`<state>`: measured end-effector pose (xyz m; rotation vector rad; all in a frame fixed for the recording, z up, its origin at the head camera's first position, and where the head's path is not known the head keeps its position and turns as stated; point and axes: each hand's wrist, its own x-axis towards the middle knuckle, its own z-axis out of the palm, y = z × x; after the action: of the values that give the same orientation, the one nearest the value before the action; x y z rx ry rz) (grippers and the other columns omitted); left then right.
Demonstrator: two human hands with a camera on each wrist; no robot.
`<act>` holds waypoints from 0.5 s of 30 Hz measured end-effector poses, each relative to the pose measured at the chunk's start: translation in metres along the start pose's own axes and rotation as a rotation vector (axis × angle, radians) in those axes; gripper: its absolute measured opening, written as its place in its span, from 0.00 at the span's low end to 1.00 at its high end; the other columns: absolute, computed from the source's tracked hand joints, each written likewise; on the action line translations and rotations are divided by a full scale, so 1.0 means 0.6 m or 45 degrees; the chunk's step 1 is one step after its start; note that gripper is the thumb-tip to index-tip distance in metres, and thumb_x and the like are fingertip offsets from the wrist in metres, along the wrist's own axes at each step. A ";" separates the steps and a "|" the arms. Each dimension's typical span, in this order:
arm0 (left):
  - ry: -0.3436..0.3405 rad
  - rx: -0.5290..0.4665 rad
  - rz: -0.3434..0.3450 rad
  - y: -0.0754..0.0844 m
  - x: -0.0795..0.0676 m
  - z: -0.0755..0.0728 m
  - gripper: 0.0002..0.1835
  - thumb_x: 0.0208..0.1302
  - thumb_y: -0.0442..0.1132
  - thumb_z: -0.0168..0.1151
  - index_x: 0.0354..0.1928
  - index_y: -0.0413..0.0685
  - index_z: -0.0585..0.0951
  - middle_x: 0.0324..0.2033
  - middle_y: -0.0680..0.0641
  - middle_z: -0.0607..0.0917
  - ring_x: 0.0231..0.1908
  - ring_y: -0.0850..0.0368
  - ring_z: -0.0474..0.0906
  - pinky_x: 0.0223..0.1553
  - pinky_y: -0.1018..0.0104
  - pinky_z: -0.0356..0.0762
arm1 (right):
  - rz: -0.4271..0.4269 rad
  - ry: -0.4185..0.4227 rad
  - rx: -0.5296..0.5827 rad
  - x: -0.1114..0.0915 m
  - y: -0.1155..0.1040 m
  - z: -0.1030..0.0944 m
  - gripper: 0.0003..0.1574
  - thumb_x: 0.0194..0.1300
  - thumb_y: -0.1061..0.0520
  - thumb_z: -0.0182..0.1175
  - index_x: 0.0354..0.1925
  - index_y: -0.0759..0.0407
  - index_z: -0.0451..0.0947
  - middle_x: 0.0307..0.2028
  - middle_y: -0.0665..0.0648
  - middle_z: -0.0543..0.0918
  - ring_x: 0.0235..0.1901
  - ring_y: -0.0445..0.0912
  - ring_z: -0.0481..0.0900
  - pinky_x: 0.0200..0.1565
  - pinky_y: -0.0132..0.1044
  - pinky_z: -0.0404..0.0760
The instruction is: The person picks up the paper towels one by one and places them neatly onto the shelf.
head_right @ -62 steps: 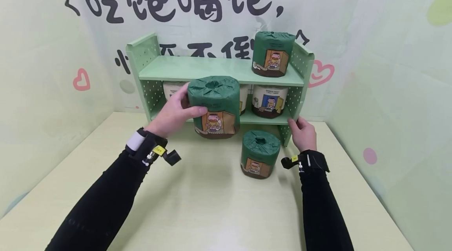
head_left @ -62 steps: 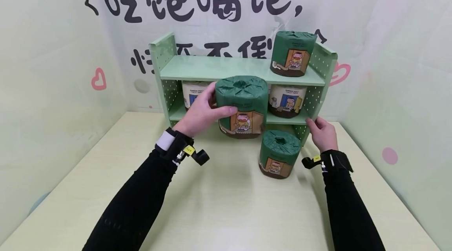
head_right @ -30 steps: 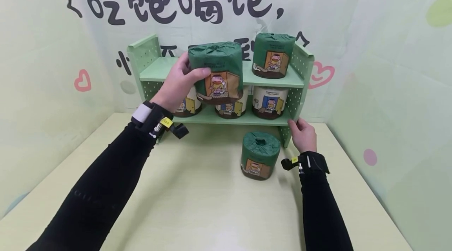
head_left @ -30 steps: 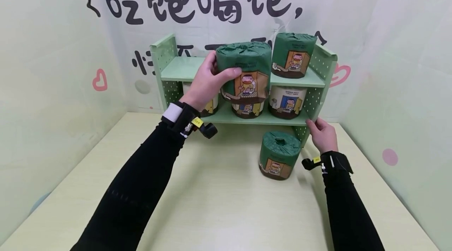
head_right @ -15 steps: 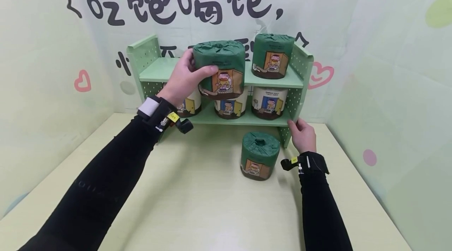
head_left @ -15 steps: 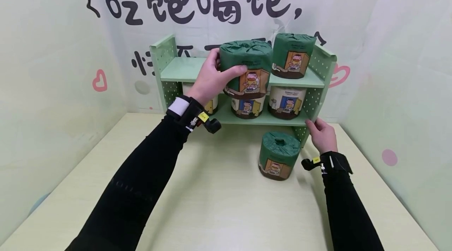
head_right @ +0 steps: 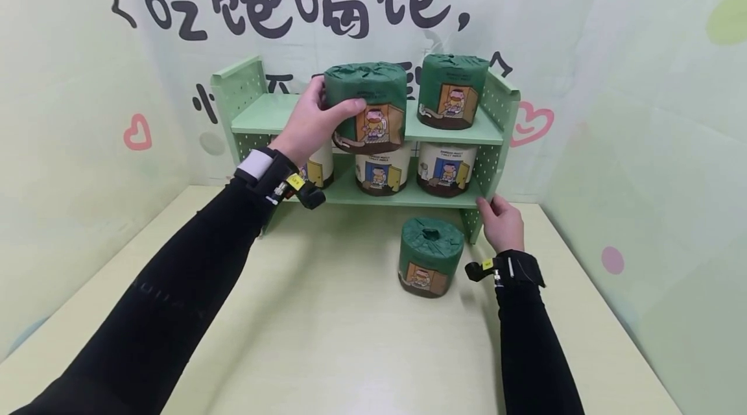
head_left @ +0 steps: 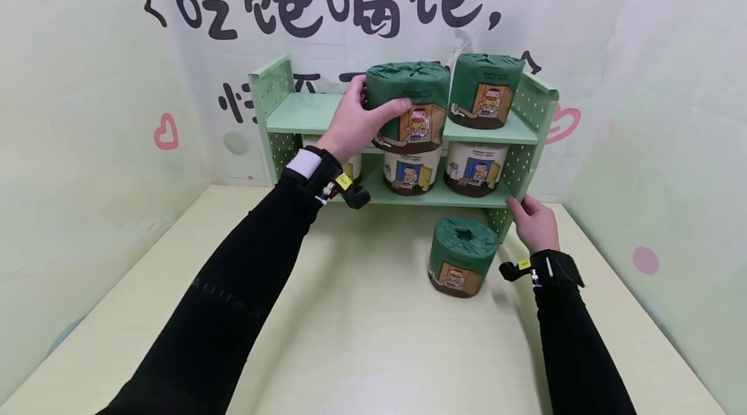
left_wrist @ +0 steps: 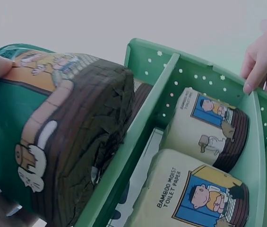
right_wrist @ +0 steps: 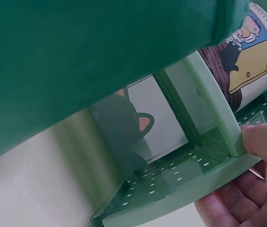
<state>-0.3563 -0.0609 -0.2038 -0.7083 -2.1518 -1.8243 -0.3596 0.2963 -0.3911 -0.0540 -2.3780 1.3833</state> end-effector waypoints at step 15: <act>0.084 0.116 -0.087 -0.004 0.026 -0.006 0.46 0.57 0.56 0.72 0.70 0.48 0.59 0.58 0.47 0.69 0.54 0.58 0.69 0.55 0.63 0.75 | 0.010 0.008 0.002 0.001 0.000 0.001 0.31 0.76 0.40 0.52 0.64 0.59 0.75 0.52 0.63 0.81 0.51 0.52 0.75 0.55 0.54 0.73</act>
<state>-0.3712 -0.0615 -0.1980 -0.5534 -2.2255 -1.7431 -0.3606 0.2961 -0.3910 -0.0674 -2.3737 1.3867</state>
